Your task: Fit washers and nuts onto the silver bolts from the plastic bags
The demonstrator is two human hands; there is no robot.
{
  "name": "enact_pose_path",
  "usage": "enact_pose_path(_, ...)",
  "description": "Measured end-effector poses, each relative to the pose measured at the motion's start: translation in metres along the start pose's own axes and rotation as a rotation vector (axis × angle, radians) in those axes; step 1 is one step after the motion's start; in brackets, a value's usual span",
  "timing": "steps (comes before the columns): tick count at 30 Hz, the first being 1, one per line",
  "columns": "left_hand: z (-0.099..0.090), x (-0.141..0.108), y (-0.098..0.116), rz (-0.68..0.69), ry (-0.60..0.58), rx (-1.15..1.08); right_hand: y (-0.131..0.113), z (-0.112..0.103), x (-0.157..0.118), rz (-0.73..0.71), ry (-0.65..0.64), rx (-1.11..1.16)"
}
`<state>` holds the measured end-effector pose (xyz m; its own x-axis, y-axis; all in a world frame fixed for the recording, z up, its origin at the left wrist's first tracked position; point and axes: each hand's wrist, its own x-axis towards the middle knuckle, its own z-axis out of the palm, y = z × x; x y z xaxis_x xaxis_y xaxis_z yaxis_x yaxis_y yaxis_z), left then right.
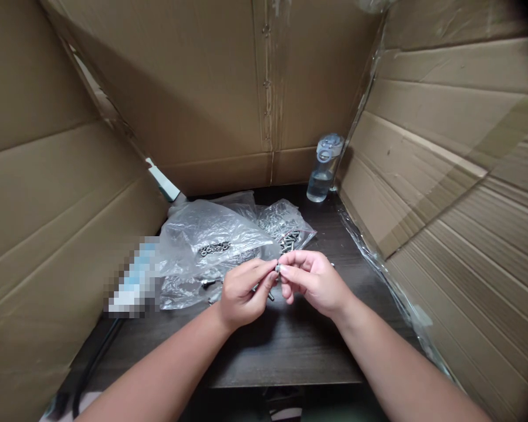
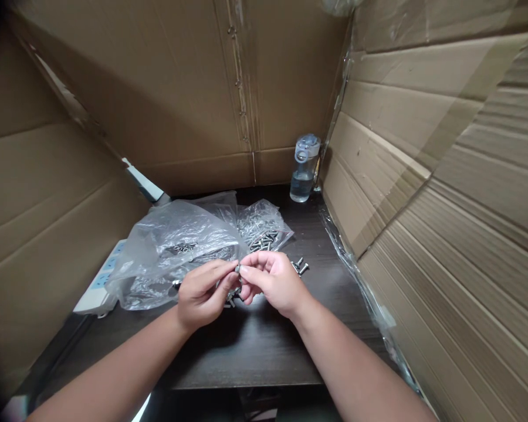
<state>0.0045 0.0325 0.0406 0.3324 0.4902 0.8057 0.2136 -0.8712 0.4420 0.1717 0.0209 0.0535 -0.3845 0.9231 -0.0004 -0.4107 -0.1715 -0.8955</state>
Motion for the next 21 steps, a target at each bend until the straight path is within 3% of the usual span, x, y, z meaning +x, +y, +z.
enact_pose_path(9,-0.0034,-0.0001,-0.0004,0.115,-0.068,0.053,-0.0014,-0.0065,0.0046,0.342,-0.04,0.339)
enact_pose_path(21,-0.0004,0.0015,0.0017,0.007,-0.009,-0.005,0.0,0.0013,0.0025,0.154,0.01,0.233)
